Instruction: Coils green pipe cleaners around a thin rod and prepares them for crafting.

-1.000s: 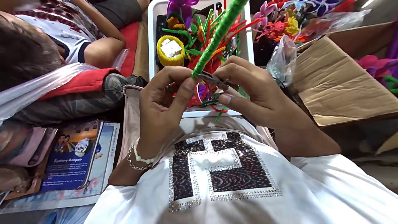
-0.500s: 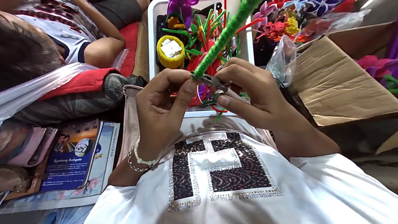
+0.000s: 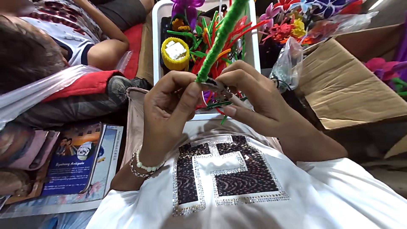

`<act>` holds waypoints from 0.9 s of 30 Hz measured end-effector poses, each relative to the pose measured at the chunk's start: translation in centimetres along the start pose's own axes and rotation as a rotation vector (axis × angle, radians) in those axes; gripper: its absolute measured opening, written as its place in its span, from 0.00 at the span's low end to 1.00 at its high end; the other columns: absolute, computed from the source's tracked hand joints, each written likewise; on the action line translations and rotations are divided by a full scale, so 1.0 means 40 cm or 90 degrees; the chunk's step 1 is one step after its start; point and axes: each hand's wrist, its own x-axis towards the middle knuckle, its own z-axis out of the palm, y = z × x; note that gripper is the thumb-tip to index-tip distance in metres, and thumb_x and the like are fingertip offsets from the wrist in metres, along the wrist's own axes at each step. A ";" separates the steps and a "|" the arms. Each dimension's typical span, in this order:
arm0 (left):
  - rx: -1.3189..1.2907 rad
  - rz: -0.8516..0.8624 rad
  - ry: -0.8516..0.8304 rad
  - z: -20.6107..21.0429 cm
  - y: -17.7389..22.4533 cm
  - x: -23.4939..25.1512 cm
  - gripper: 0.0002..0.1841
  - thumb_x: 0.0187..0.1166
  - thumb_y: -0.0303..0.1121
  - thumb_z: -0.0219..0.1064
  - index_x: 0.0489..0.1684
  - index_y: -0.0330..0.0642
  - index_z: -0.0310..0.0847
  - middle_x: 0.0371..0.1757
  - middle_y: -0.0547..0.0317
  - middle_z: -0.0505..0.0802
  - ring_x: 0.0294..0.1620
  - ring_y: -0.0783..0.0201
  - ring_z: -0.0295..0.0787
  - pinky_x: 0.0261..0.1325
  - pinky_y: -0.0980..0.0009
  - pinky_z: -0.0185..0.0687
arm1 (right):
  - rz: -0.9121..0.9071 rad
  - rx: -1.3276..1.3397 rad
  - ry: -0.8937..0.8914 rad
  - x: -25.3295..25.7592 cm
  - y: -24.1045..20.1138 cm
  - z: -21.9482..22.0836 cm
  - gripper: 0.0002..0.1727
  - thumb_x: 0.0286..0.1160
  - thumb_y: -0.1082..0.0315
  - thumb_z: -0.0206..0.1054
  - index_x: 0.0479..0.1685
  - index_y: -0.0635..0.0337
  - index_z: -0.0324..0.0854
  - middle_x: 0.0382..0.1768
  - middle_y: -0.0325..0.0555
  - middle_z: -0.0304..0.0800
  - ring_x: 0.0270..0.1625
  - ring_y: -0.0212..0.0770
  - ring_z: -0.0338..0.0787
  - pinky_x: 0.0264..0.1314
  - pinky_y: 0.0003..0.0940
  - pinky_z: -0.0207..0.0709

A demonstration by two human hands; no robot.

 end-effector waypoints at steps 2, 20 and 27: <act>-0.019 -0.010 -0.011 -0.001 0.000 0.000 0.06 0.90 0.29 0.58 0.51 0.46 0.82 0.38 0.69 0.86 0.24 0.81 0.73 0.21 0.88 0.67 | 0.009 0.097 -0.011 -0.001 0.006 0.000 0.21 0.86 0.59 0.55 0.62 0.68 0.78 0.51 0.40 0.80 0.54 0.26 0.82 0.55 0.20 0.81; 0.022 0.044 -0.050 -0.017 0.001 0.002 0.05 0.87 0.30 0.63 0.51 0.46 0.84 0.43 0.73 0.90 0.34 0.82 0.83 0.33 0.88 0.79 | 0.063 0.278 -0.044 -0.009 0.001 -0.015 0.15 0.82 0.62 0.57 0.55 0.65 0.80 0.47 0.36 0.80 0.47 0.22 0.78 0.42 0.15 0.74; 0.033 0.056 -0.040 -0.016 -0.004 0.004 0.05 0.86 0.29 0.63 0.51 0.44 0.84 0.44 0.72 0.90 0.33 0.82 0.81 0.32 0.88 0.77 | 0.051 0.198 -0.023 -0.010 -0.007 -0.014 0.15 0.84 0.64 0.58 0.58 0.66 0.80 0.48 0.38 0.81 0.48 0.23 0.82 0.44 0.16 0.80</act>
